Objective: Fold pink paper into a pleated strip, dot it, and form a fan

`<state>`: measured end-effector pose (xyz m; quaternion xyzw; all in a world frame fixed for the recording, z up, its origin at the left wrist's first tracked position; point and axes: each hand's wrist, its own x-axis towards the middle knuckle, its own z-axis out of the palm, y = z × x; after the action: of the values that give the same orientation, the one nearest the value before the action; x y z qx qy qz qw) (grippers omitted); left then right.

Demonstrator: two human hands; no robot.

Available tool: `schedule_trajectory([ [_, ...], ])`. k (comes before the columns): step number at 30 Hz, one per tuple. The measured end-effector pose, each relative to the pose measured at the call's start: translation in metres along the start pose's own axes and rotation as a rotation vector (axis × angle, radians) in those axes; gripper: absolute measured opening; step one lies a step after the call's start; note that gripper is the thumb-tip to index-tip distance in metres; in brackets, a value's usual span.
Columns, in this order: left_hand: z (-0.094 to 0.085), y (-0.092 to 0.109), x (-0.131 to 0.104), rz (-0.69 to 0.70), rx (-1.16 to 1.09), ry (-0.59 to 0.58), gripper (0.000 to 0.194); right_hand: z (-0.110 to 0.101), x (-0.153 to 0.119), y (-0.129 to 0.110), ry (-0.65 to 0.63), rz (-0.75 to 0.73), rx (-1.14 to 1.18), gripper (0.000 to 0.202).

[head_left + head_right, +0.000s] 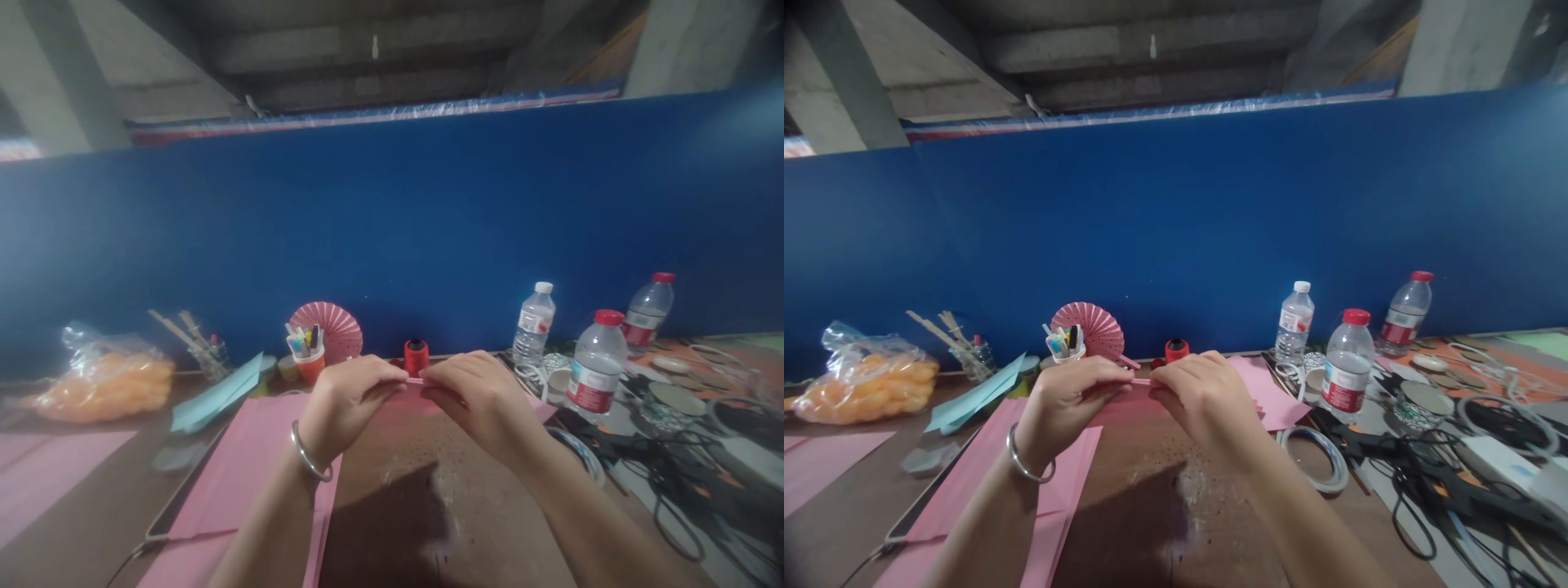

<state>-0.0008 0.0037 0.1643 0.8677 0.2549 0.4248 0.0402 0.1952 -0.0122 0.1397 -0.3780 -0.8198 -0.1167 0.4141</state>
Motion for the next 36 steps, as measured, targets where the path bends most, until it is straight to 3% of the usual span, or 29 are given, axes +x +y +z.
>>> schedule_trajectory([
  [10, -0.026, -0.013, -0.01, -0.163, 0.077, 0.179, 0.01, -0.02, -0.003, 0.031, -0.116, 0.061, -0.005, 0.013],
  [13, -0.03, -0.013, -0.01, -0.192, 0.11, 0.142, 0.012, -0.024, -0.004, 0.036, -0.105, 0.098, 0.114, 0.015],
  [16, -0.031, -0.012, -0.008, -0.152, 0.218, 0.012, 0.013, -0.024, -0.005, 0.035, -0.05, 0.117, 0.213, 0.016],
  [19, -0.026, -0.01, -0.003, -0.054, 0.467, -0.067, 0.012, -0.021, -0.003, 0.032, -0.026, 0.096, 0.167, 0.015],
  [22, -0.014, -0.001, 0.001, 0.011, 0.67, -0.037, 0.017, -0.016, -0.003, 0.029, -0.008, 0.07, 0.052, 0.016],
  [29, 0.022, 0.015, 0.0, 0.132, 0.5, -0.051, 0.018, -0.005, -0.003, 0.017, 0.018, 0.03, -0.054, 0.013],
  [36, 0.023, 0.01, -0.002, 0.077, 0.37, 0.009, 0.017, -0.005, 0.0, 0.014, 0.063, 0.047, 0.156, 0.011],
])
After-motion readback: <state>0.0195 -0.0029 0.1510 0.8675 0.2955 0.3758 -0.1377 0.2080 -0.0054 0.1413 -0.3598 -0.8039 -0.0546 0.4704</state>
